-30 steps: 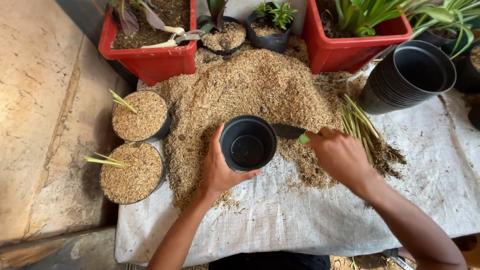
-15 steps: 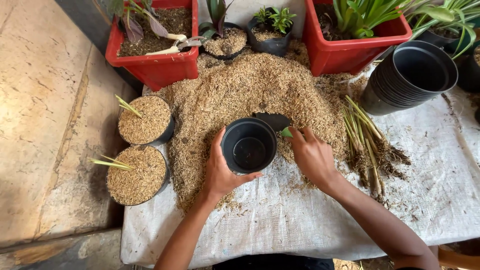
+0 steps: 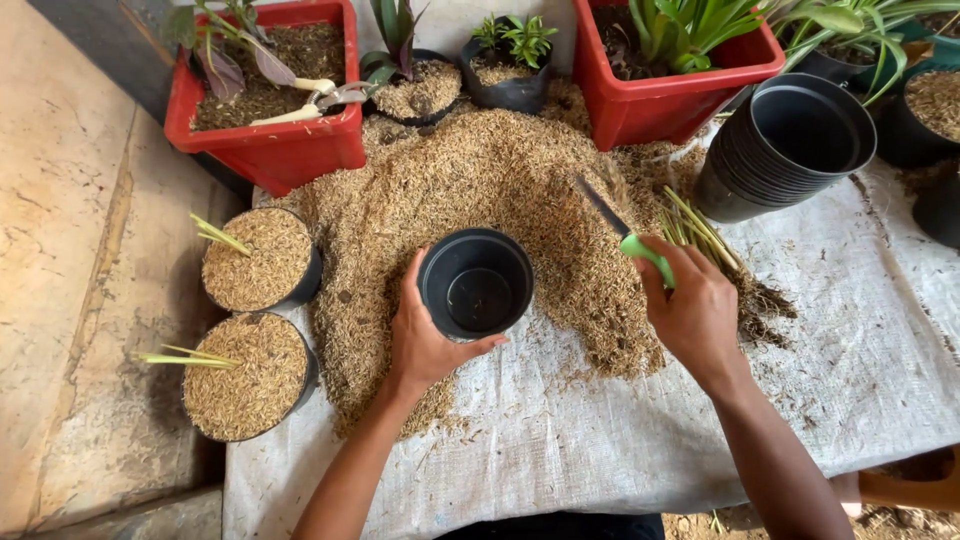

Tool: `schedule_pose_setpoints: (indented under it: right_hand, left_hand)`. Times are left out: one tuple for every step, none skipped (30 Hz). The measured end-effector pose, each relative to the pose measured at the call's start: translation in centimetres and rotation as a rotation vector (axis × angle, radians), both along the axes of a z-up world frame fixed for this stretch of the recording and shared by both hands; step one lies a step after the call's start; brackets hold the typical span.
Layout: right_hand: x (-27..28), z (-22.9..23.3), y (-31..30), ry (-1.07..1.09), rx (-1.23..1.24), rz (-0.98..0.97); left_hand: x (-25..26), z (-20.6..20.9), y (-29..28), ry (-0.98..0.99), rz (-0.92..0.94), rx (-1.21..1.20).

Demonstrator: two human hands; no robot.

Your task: Filling a small plastic pot with soil using a hand trowel and planting a green shoot.

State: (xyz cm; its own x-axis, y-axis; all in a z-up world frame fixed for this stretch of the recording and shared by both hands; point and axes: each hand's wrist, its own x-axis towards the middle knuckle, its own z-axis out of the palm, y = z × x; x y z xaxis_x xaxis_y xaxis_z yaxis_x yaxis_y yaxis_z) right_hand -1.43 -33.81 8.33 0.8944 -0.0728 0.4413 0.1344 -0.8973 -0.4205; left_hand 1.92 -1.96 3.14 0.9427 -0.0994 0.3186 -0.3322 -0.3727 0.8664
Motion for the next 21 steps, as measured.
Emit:
schedule_pose_setpoints:
  right_hand:
    - [-0.4, 0.4, 0.8, 0.004, -0.002, -0.003]
    - [-0.8, 0.9, 1.5, 0.039, -0.087, -0.003]
    - [-1.3, 1.4, 2.1, 0.073, -0.171, -0.004]
    - [-1.6, 1.3, 2.5, 0.075, -0.171, -0.009]
    - [-1.9, 1.2, 2.9, 0.091, -0.228, -0.005]
    - [-2.2, 1.2, 3.3, 0.105, -0.285, 0.001]
    - [-2.2, 1.2, 3.5, 0.104, -0.284, -0.002]
    - [-2.4, 1.3, 3.9, 0.142, -0.286, 0.011]
    - [-2.5, 1.3, 4.2, 0.181, -0.287, 0.024]
    - [-2.5, 1.1, 4.6, 0.183, -0.287, 0.025]
    - [-2.5, 1.0, 4.9, 0.238, -0.281, 0.04]
    - [-2.6, 0.8, 5.2, 0.292, -0.274, 0.053]
    - [-2.2, 0.4, 5.2, 0.294, -0.274, 0.052]
    - [-1.8, -0.1, 5.3, 0.3, -0.262, 0.084]
    - [-1.4, -0.6, 5.4, 0.307, -0.249, 0.115]
    - [-1.0, -0.7, 5.7, 0.307, -0.25, 0.117]
    - [-0.5, -0.8, 6.0, 0.311, -0.244, 0.128]
    - [-0.2, -0.9, 6.3, 0.315, -0.236, 0.135]
    - [-0.3, -0.5, 6.6, 0.316, -0.235, 0.135]
    - [-0.4, -0.2, 6.9, 0.328, -0.258, 0.11]
    - [-0.4, 0.1, 7.1, 0.341, -0.282, 0.086]
  left_hand:
    - [0.0, -0.1, 0.1, 0.004, -0.003, -0.002]
    - [0.0, -0.2, 0.2, -0.032, 0.015, 0.001]
    - [0.0, -0.2, 0.2, -0.069, 0.032, 0.004]
    - [0.0, -0.4, 0.4, -0.068, 0.026, 0.003]
    - [0.0, -0.6, 0.6, -0.08, 0.044, -0.004]
    - [0.0, -0.8, 0.9, -0.095, 0.063, -0.01]
    - [0.1, -0.8, 0.7, -0.096, 0.06, -0.01]
    - [0.0, -0.8, 0.7, -0.134, 0.097, 0.004]
    - [-0.1, -0.8, 0.6, -0.172, 0.135, 0.019]
    - [0.0, -1.1, 0.7, -0.17, 0.135, 0.02]
    - [0.1, -1.4, 0.7, -0.236, 0.157, -0.059]
    - [0.2, -1.7, 0.7, -0.303, 0.178, -0.139]
    - [0.3, -1.9, 0.8, -0.301, 0.177, -0.139]
    - [0.5, -2.0, 1.0, -0.331, 0.192, -0.161]
    - [0.6, -2.2, 1.2, -0.362, 0.207, -0.183]
    - [0.8, -2.2, 1.2, -0.362, 0.209, -0.183]
    - [0.9, -2.3, 1.2, -0.384, 0.207, -0.198]
    - [1.1, -2.3, 1.3, -0.407, 0.202, -0.212]
    - [1.0, -2.4, 1.4, -0.406, 0.2, -0.211]
    - [1.0, -2.5, 1.6, -0.401, 0.211, -0.228]
    - [1.1, -2.6, 1.8, -0.396, 0.221, -0.245]
